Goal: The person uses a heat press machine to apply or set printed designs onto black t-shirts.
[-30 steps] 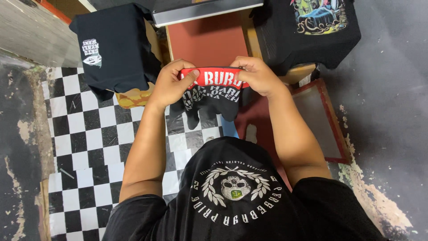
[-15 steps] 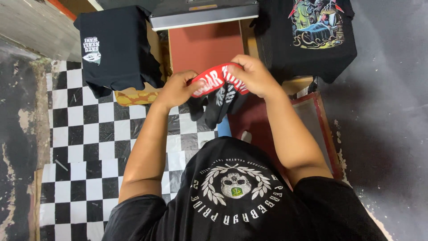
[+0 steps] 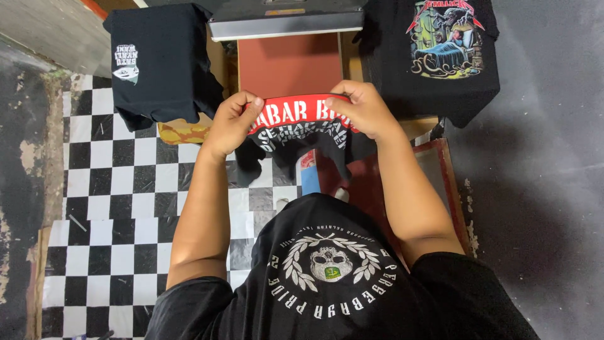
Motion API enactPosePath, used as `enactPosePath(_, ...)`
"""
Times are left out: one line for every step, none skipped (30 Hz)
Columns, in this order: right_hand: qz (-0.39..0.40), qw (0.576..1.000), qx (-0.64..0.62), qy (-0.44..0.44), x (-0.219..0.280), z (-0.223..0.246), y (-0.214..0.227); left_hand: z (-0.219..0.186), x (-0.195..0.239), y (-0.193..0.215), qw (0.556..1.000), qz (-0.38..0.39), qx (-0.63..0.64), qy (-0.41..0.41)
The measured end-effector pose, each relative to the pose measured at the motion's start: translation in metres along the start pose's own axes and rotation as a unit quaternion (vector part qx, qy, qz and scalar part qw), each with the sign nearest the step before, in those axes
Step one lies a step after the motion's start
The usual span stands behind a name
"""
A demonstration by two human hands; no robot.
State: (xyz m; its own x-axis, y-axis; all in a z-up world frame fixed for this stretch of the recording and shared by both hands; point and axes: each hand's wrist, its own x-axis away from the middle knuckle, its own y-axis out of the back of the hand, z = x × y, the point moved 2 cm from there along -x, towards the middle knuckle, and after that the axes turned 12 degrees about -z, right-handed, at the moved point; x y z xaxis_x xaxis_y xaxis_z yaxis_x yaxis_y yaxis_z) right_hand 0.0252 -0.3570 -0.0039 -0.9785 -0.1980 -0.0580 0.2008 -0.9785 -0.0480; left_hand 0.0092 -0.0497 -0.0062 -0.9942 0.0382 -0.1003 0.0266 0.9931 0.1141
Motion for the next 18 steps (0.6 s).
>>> enactPosePath(0.001, 1.0, 0.0, 0.0, 0.001, -0.001, 0.003, -0.003, 0.002, -0.001, 1.0, -0.001, 0.0, 0.0)
enactPosePath(0.0, 1.0, -0.026, -0.002, 0.001, -0.003, 0.005, -0.005, 0.004, -0.002, 1.0, 0.007, 0.011, 0.011)
enactPosePath(0.0, 0.999, -0.052, -0.004, 0.0, -0.003, 0.007, -0.008, 0.005, -0.003, 0.999, 0.016, 0.022, 0.022)
enactPosePath(0.002, 0.999, -0.052, -0.002, 0.0, -0.002, 0.006, -0.01, 0.005, -0.003, 0.999, 0.014, 0.021, 0.021)
enactPosePath(-0.007, 0.999, -0.047, -0.004, 0.001, -0.001, 0.005, -0.011, 0.006, -0.004, 0.998, 0.024, 0.038, 0.032)
enactPosePath(-0.015, 0.999, -0.042, -0.005, 0.002, -0.001, 0.004, -0.011, 0.008, -0.004, 0.997, 0.035, 0.054, 0.043)
enactPosePath(-0.014, 0.999, -0.042, -0.005, 0.005, 0.012, -0.003, -0.012, 0.008, -0.005, 0.997, 0.033, 0.055, 0.043)
enactPosePath(0.011, 0.999, 0.018, 0.026, 0.007, 0.026, -0.011, -0.012, 0.008, -0.005, 0.997, 0.032, 0.066, 0.037)
enactPosePath(0.035, 0.995, 0.078, 0.057, 0.01, 0.04, -0.02, -0.013, 0.008, -0.005, 0.996, 0.031, 0.077, 0.032)
enactPosePath(0.036, 0.995, 0.078, 0.057, 0.009, 0.036, -0.022, -0.012, 0.008, -0.002, 0.996, 0.03, 0.077, 0.032)
enactPosePath(0.03, 0.976, 0.189, 0.1, 0.009, 0.032, -0.024, -0.01, 0.007, 0.001, 0.996, 0.032, 0.083, 0.027)
enactPosePath(0.023, 0.944, 0.299, 0.142, 0.009, 0.029, -0.027, -0.008, 0.007, 0.003, 0.995, 0.035, 0.088, 0.022)
enactPosePath(0.02, 0.943, 0.299, 0.142, 0.009, 0.028, -0.03, -0.017, 0.009, 0.005, 0.995, 0.037, 0.088, 0.021)
enactPosePath(0.014, 0.95, 0.271, 0.154, 0.009, 0.028, -0.034, -0.025, 0.012, 0.007, 0.995, 0.051, 0.078, 0.017)
enactPosePath(0.007, 0.956, 0.243, 0.166, 0.009, 0.028, -0.037, -0.033, 0.014, 0.009, 0.995, 0.065, 0.069, 0.013)
enactPosePath(0.004, 0.955, 0.243, 0.167, 0.009, 0.027, -0.04, -0.035, 0.015, 0.013, 0.995, 0.068, 0.069, 0.012)
enactPosePath(-0.001, 0.978, 0.186, 0.089, 0.009, 0.023, -0.043, -0.036, 0.015, 0.018, 0.997, 0.061, 0.047, 0.02)
enactPosePath(-0.005, 0.992, 0.127, 0.009, 0.009, 0.02, -0.046, -0.037, 0.016, 0.024, 0.998, 0.054, 0.026, 0.028)
